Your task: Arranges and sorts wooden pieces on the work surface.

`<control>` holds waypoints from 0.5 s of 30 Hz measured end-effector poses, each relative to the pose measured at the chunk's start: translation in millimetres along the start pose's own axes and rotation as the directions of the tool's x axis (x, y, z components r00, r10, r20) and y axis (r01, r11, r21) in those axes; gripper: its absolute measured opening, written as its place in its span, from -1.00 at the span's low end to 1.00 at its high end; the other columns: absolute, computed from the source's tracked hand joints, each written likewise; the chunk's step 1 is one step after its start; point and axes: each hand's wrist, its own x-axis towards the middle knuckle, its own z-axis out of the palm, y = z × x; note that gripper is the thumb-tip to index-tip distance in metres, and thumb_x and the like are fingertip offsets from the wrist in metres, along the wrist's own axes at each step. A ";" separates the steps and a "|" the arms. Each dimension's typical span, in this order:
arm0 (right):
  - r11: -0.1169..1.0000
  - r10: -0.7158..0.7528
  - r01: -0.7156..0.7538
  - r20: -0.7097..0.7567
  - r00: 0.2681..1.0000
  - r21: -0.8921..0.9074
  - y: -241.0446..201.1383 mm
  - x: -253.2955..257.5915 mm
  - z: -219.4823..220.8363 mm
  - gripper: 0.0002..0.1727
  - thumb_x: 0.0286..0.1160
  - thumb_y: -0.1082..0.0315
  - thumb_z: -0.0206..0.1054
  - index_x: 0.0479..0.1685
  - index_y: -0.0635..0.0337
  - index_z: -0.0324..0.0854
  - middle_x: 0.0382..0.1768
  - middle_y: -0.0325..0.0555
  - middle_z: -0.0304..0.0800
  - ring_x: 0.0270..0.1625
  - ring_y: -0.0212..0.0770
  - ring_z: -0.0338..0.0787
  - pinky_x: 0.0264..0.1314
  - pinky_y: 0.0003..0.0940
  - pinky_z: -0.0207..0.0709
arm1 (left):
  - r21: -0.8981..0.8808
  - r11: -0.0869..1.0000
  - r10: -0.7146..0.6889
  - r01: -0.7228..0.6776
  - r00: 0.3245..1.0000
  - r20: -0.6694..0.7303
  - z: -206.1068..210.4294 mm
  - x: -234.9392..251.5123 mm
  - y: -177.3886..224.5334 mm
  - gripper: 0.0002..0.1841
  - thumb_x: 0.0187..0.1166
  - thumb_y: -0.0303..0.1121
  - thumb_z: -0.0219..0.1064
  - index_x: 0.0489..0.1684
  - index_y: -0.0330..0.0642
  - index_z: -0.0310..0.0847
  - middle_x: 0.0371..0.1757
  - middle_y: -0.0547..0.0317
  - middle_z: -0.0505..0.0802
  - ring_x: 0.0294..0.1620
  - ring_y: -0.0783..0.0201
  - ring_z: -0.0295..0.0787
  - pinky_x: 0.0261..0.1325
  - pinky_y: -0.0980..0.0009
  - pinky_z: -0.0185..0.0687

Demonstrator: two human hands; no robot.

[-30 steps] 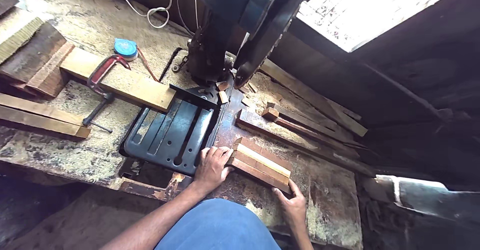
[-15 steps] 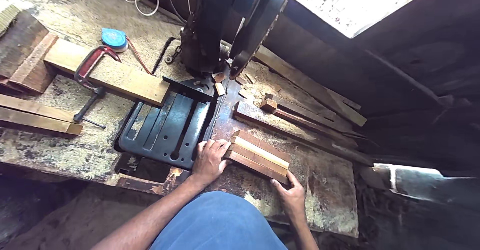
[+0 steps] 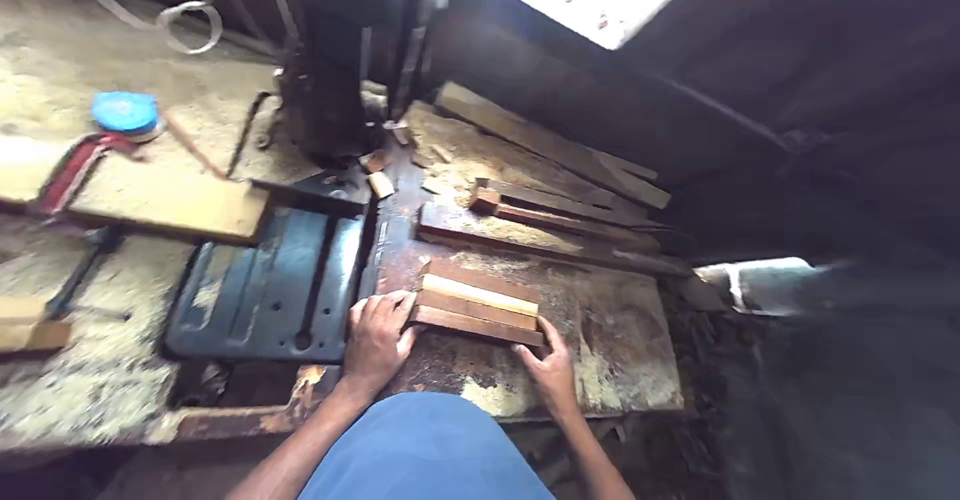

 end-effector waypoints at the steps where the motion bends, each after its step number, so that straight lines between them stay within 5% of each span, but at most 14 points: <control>1: 1.000 0.013 -0.013 -0.019 1.000 0.012 2.2 -0.3 0.7 -0.14 0.20 0.23 0.67 0.62 0.25 0.45 0.43 0.13 0.68 0.41 -0.14 0.75 0.48 -0.12 0.67 | 0.001 1.000 0.011 -0.011 1.000 -0.008 1.2 0.4 -0.5 -0.53 0.51 0.01 0.35 0.37 0.12 0.76 0.39 0.27 0.79 0.37 0.12 0.68 0.53 -0.09 0.37; 5: 0.998 0.047 -0.044 -0.044 0.998 0.055 6.5 -3.0 5.7 -0.30 0.20 0.24 0.69 0.44 0.19 0.61 0.27 0.02 0.77 0.27 -0.20 0.82 0.38 -0.17 0.75 | -0.020 1.000 0.017 -0.017 0.999 -0.038 0.0 -1.2 -3.0 -0.53 0.50 0.03 0.33 0.29 0.04 0.81 0.32 0.16 0.84 0.33 0.03 0.72 0.49 -0.13 0.39; 11: 0.981 0.079 -0.055 -0.121 0.990 0.186 14.1 -10.4 11.7 -0.21 0.15 0.34 0.70 0.53 0.14 0.52 0.36 0.01 0.72 0.27 -0.18 0.83 0.37 -0.16 0.77 | -0.051 0.998 0.024 -0.026 0.999 -0.038 -4.1 -1.1 -5.1 -0.51 0.47 0.05 0.38 0.26 0.00 0.82 0.30 0.15 0.85 0.33 0.02 0.73 0.47 -0.15 0.41; 15: 0.956 0.106 -0.040 -0.213 0.971 0.292 12.6 -19.9 17.5 -0.42 0.18 0.46 0.66 0.30 0.23 0.64 0.14 -0.03 0.83 0.12 -0.21 0.89 0.26 -0.20 0.83 | -0.076 0.996 0.039 -0.041 0.999 -0.032 -9.2 0.5 -5.3 -0.52 0.47 0.02 0.39 0.25 -0.03 0.80 0.26 0.17 0.88 0.31 0.08 0.76 0.45 -0.11 0.46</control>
